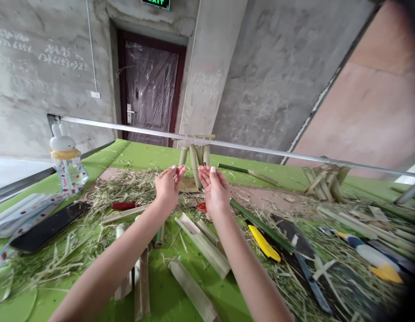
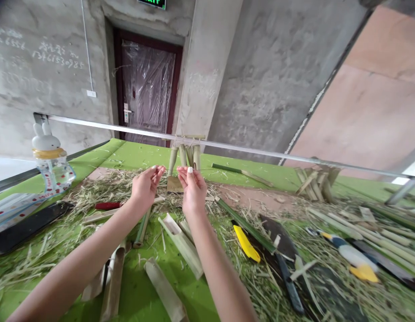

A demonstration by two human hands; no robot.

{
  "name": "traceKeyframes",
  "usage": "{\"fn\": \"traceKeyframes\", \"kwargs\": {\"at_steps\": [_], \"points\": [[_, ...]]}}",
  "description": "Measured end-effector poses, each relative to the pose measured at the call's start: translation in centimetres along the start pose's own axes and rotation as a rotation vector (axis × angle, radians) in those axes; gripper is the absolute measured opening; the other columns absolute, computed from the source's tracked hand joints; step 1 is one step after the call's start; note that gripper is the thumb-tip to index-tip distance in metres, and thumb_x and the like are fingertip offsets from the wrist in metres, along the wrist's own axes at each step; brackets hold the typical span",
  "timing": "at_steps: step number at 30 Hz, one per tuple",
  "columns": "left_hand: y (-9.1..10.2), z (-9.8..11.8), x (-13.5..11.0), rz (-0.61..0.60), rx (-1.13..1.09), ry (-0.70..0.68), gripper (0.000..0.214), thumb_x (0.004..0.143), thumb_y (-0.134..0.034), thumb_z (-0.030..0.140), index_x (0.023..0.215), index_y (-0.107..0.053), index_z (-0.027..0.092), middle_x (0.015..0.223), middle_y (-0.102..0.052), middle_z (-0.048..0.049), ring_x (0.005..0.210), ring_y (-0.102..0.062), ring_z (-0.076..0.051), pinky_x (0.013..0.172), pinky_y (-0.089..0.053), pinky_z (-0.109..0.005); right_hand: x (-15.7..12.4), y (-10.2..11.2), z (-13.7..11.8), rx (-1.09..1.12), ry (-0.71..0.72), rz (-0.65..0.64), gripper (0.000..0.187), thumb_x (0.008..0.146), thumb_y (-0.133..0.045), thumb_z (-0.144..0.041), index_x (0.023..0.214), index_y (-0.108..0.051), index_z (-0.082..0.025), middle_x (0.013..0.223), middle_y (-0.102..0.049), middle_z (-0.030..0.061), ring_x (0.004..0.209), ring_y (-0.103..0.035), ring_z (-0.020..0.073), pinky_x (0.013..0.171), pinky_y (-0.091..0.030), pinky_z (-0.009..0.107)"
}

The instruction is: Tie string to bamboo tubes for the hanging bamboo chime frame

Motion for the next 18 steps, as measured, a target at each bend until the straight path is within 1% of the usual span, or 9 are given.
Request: {"fn": "traceKeyframes", "kwargs": {"at_steps": [2, 5, 8, 11, 14, 16, 18], "points": [[-0.2, 0.5, -0.4, -0.039, 0.065, -0.062, 0.009, 0.079, -0.052, 0.003, 0.077, -0.058, 0.009, 0.074, -0.066, -0.0065, 0.063, -0.063, -0.008, 0.067, -0.053, -0.017, -0.2, -0.5, -0.5, 0.015, 0.019, -0.034, 0.016, 0.071, -0.067, -0.034, 0.077, -0.065, -0.020, 0.079, -0.070, 0.0010, 0.082, -0.067, 0.0143, 0.082, -0.052, 0.031], [-0.7, 1.3, -0.9, -0.185, 0.248, -0.168, 0.009, 0.081, -0.053, 0.010, 0.087, -0.060, 0.008, 0.070, -0.065, -0.0047, 0.051, -0.058, -0.006, 0.057, -0.051, -0.019, -0.2, -0.4, -1.4, 0.013, 0.045, -0.001, 0.016, 0.070, -0.068, -0.033, 0.078, -0.066, -0.019, 0.074, -0.069, 0.0001, 0.076, -0.067, 0.0134, 0.075, -0.054, 0.028], [-1.2, 2.2, -1.5, -0.327, 0.440, -0.285, 0.022, 0.080, -0.056, 0.017, 0.100, -0.061, 0.008, 0.071, -0.066, -0.0048, 0.048, -0.055, -0.006, 0.051, -0.049, -0.019, 0.0, 0.2, -2.0, -0.031, 0.041, 0.068, 0.018, 0.069, -0.069, -0.033, 0.080, -0.066, -0.019, 0.071, -0.069, -0.0003, 0.072, -0.067, 0.0125, 0.068, -0.053, 0.024], [-1.7, 2.5, -2.1, -0.496, 0.597, -0.330, 0.035, 0.078, -0.057, 0.020, 0.111, -0.060, 0.009, 0.071, -0.066, -0.0049, 0.046, -0.052, -0.006, 0.048, -0.046, -0.018, 0.3, 0.8, -2.6, -0.147, 0.085, 0.079, 0.021, 0.070, -0.067, -0.036, 0.080, -0.067, -0.018, 0.068, -0.068, -0.0001, 0.066, -0.066, 0.0125, 0.063, -0.053, 0.024], [-1.9, 2.1, -2.3, -0.655, 0.731, -0.316, 0.041, 0.077, -0.056, 0.019, 0.117, -0.058, 0.011, 0.068, -0.065, -0.0030, 0.046, -0.051, -0.006, 0.047, -0.045, -0.017, 0.6, 1.1, -3.0, -0.314, 0.155, 0.025, 0.024, 0.071, -0.065, -0.039, 0.081, -0.068, -0.017, 0.065, -0.067, 0.0006, 0.058, -0.064, 0.0133, 0.058, -0.052, 0.026], [-1.9, 1.8, -2.1, -0.706, 0.787, -0.326, 0.043, 0.076, -0.055, 0.018, 0.118, -0.059, 0.013, 0.067, -0.064, -0.0023, 0.048, -0.051, -0.006, 0.049, -0.045, -0.017, 0.7, 1.1, -3.2, -0.406, 0.165, -0.028, 0.026, 0.071, -0.064, -0.040, 0.082, -0.069, -0.018, 0.065, -0.068, 0.0012, 0.056, -0.063, 0.0139, 0.057, -0.052, 0.027], [-1.8, 1.4, -2.0, -0.747, 0.837, -0.364, 0.044, 0.077, -0.052, 0.018, 0.120, -0.058, 0.013, 0.068, -0.064, -0.0029, 0.051, -0.052, -0.007, 0.051, -0.045, -0.018, 0.6, 1.0, -3.3, -0.470, 0.164, -0.086, 0.026, 0.072, -0.064, -0.040, 0.083, -0.070, -0.018, 0.066, -0.068, 0.0016, 0.057, -0.063, 0.0143, 0.059, -0.053, 0.028]]}}
Point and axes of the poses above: each hand's wrist, its own x-axis towards the middle knuckle, its own y-axis out of the back of the hand, z = x × y, the point moved 5 cm from there along x, towards the middle knuckle
